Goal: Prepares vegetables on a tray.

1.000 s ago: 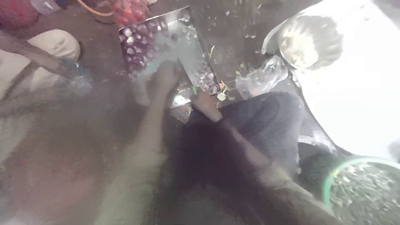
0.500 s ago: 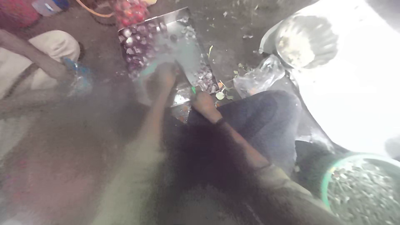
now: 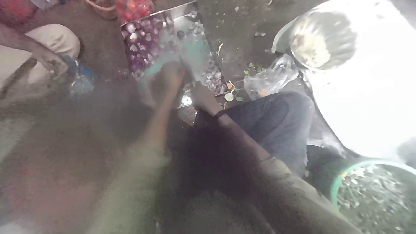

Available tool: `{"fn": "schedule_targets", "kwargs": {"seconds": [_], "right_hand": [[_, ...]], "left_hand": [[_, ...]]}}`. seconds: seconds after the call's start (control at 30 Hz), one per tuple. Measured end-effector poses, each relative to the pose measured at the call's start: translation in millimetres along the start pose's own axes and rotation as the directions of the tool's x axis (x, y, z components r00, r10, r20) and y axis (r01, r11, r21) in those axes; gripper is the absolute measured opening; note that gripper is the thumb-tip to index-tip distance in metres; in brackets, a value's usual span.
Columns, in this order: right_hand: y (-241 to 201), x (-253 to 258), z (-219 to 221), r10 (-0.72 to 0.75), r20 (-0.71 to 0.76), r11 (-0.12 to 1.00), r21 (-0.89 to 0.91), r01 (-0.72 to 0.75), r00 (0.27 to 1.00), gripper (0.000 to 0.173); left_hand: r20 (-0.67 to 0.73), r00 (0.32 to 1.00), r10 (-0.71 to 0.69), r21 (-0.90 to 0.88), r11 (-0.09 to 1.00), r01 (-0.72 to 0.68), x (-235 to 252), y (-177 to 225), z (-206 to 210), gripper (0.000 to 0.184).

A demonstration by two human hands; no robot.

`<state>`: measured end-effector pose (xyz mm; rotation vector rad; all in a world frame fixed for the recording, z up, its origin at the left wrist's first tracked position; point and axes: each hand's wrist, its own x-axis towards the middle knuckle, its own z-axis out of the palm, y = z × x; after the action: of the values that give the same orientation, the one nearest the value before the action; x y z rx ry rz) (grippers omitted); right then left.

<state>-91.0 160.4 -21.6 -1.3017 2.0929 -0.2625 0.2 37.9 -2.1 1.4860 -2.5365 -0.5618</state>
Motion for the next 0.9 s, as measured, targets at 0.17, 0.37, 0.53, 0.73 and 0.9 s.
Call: {"fn": "schedule_targets", "kwargs": {"seconds": [0.17, 0.37, 0.53, 0.73, 0.9], "right_hand": [[-17.0, -12.3, -22.8, 0.037, 0.038, 0.987, 0.154, -0.042, 0.999, 0.043], [-16.2, -0.3, -22.3, 0.127, 0.002, 0.99, -0.06, -0.127, 0.992, 0.045], [7.5, -35.9, -6.5, -0.012, -0.139, 1.0, 0.023, 0.016, 0.99, 0.039], [-10.7, -30.2, -15.8, 0.133, -0.014, 0.991, -0.005, -0.134, 0.991, 0.038], [-1.6, -28.3, -9.4, 0.08, -0.041, 0.997, 0.017, -0.08, 0.996, 0.037]], "left_hand": [[0.041, 0.997, -0.067, -0.049, 0.996, 0.069, -1.7, 6.9, -5.7, 0.022], [-0.003, 0.999, -0.04, -0.058, 0.998, 0.04, -1.1, -1.6, 2.2, 0.022], [-0.009, 1.0, -0.013, -0.078, 0.997, 0.012, -1.1, 1.7, -0.3, 0.021], [-0.01, 1.0, -0.018, -0.056, 0.998, 0.018, -0.8, -2.6, 1.4, 0.02], [0.004, 1.0, -0.011, -0.041, 0.999, 0.011, 0.9, 1.9, -0.1, 0.02]]}}
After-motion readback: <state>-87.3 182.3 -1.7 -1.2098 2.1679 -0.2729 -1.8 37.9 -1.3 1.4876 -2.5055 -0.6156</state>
